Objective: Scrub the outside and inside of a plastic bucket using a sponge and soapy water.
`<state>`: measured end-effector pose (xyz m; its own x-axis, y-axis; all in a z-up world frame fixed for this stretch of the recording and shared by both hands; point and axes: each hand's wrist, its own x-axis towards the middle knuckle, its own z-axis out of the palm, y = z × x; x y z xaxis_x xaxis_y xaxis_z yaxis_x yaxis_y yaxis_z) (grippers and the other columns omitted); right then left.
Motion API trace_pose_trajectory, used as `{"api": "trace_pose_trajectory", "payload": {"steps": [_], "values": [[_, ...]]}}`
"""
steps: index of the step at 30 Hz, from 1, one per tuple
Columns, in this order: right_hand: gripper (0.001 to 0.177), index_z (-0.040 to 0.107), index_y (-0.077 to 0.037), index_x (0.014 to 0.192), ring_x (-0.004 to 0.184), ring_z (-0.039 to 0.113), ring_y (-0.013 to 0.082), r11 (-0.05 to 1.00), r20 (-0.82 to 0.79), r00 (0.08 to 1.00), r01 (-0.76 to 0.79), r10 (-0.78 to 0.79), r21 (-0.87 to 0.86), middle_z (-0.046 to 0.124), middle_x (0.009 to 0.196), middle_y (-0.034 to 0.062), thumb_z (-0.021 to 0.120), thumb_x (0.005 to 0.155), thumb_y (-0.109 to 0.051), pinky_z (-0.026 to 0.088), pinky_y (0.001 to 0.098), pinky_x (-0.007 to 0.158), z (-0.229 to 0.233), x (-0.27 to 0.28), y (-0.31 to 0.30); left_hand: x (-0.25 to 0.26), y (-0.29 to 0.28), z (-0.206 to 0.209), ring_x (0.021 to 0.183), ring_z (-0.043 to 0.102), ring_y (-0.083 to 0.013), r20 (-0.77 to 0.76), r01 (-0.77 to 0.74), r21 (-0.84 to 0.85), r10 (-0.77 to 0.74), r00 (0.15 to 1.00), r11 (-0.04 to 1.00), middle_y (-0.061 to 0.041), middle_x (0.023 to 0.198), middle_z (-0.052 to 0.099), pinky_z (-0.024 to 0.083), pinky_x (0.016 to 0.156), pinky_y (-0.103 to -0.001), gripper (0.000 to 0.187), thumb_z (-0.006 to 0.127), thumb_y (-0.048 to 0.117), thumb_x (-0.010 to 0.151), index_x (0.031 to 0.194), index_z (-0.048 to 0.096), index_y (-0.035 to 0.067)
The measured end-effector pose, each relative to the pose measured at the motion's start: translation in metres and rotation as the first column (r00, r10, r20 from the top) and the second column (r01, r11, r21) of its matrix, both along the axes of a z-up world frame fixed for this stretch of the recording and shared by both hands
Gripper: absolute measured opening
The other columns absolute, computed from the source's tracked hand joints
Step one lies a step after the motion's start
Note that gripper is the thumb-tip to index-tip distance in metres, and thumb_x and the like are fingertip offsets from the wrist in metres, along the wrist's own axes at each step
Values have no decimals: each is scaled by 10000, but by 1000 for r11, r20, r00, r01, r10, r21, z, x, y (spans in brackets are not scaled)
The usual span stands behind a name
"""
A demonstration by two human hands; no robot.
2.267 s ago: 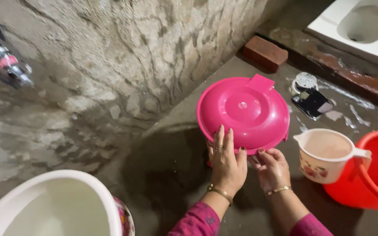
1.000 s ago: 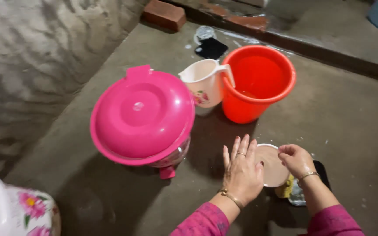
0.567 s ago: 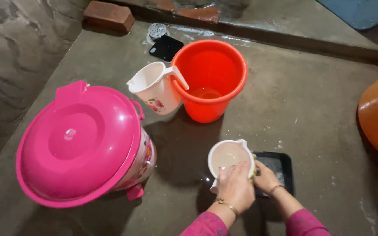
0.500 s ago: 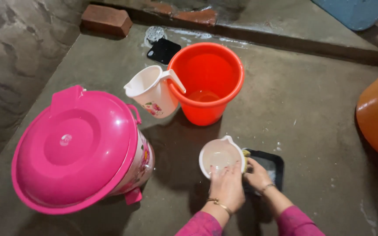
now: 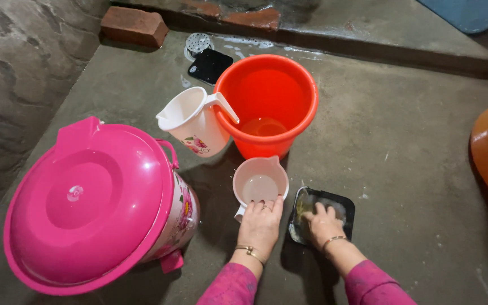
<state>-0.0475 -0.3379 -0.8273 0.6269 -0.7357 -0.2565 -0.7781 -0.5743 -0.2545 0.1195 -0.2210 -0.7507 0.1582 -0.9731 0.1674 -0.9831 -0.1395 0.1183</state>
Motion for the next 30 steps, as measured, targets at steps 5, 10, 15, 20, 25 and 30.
{"api": "trace_pose_trajectory", "payload": {"steps": [5,10,15,20,25,30], "values": [[261,709,-158,1101,1064,666,400,990,39,991,127,-130,66,678,1145,176,636,854,-117,562,453,888,-13,-9,-14,-13,2,24,1238,570,-350,-155,-70,-179,42,987,981,-176,1278,647,387,1086,-508,473,585,77,835,1302,606,7],[225,693,-107,1078,1066,684,397,955,11,962,268,-272,127,709,1125,180,682,954,-294,547,491,903,26,4,-10,-23,-5,41,1354,485,-388,-238,-67,-198,18,971,978,-210,1388,569,318,1150,-550,508,613,68,817,1320,595,0],[450,741,-152,1074,961,664,413,970,210,959,-153,192,-190,698,1187,187,718,631,-81,527,502,752,-35,-3,-13,-32,-6,47,1365,449,-414,-307,-78,-137,32,951,988,-242,1414,524,304,1155,-549,567,646,78,777,1332,571,-7],[219,734,-94,1006,960,685,388,996,268,961,50,-68,74,722,1031,188,678,800,-144,559,432,832,-21,-2,-34,-33,3,64,1348,449,-427,-475,-128,-117,57,878,985,-242,1402,512,324,1136,-528,556,625,49,789,1337,558,-10],[307,721,-63,1038,904,709,392,941,397,865,217,-308,259,749,934,212,648,961,-351,554,445,794,140,53,-4,-6,26,122,1346,464,-438,-522,-197,-221,54,851,955,-258,1418,511,357,1124,-501,548,597,29,823,1368,552,-11],[330,745,-84,1097,802,785,344,874,661,736,-218,-145,435,781,995,155,734,840,-291,605,460,663,268,137,59,63,89,196,1363,484,-406,-328,-253,-374,128,936,892,-230,1429,539,347,1179,-505,546,551,25,811,1355,555,-19]]}}
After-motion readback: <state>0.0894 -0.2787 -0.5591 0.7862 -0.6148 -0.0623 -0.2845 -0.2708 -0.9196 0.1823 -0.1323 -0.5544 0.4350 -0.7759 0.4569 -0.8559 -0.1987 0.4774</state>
